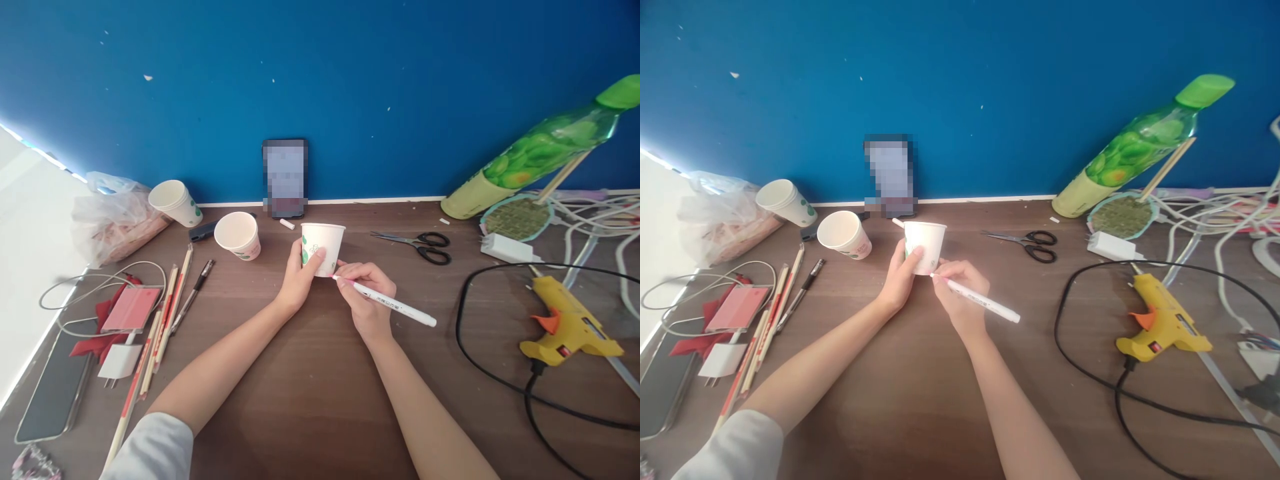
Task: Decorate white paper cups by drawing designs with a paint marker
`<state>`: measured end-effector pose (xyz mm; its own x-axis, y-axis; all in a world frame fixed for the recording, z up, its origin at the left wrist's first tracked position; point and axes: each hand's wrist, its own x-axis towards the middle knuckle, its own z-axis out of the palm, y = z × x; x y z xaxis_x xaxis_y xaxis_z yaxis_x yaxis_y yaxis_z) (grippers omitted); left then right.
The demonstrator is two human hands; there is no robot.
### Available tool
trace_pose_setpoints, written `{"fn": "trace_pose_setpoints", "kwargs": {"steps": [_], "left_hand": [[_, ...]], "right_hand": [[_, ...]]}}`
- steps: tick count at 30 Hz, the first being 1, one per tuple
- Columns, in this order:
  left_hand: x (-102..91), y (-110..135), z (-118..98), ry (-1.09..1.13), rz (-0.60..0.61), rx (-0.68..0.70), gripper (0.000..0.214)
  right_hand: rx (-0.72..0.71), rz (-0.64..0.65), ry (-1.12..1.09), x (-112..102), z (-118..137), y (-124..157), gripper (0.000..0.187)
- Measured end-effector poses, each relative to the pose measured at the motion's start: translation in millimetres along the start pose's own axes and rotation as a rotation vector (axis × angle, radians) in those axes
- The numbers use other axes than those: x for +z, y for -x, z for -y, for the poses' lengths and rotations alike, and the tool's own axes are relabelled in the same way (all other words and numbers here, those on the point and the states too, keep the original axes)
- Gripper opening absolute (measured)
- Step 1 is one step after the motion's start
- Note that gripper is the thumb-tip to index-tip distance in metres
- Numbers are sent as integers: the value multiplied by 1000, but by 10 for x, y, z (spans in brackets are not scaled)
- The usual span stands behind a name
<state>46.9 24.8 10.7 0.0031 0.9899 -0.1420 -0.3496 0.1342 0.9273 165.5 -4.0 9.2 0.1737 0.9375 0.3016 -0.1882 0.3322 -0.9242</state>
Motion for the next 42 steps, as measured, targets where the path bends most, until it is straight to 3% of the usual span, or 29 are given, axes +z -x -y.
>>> {"fn": "trace_pose_setpoints", "kwargs": {"steps": [42], "left_hand": [[-46,-49,37,41,40,-13,43]], "right_hand": [[61,-75,107,33,38,-20,13]]}}
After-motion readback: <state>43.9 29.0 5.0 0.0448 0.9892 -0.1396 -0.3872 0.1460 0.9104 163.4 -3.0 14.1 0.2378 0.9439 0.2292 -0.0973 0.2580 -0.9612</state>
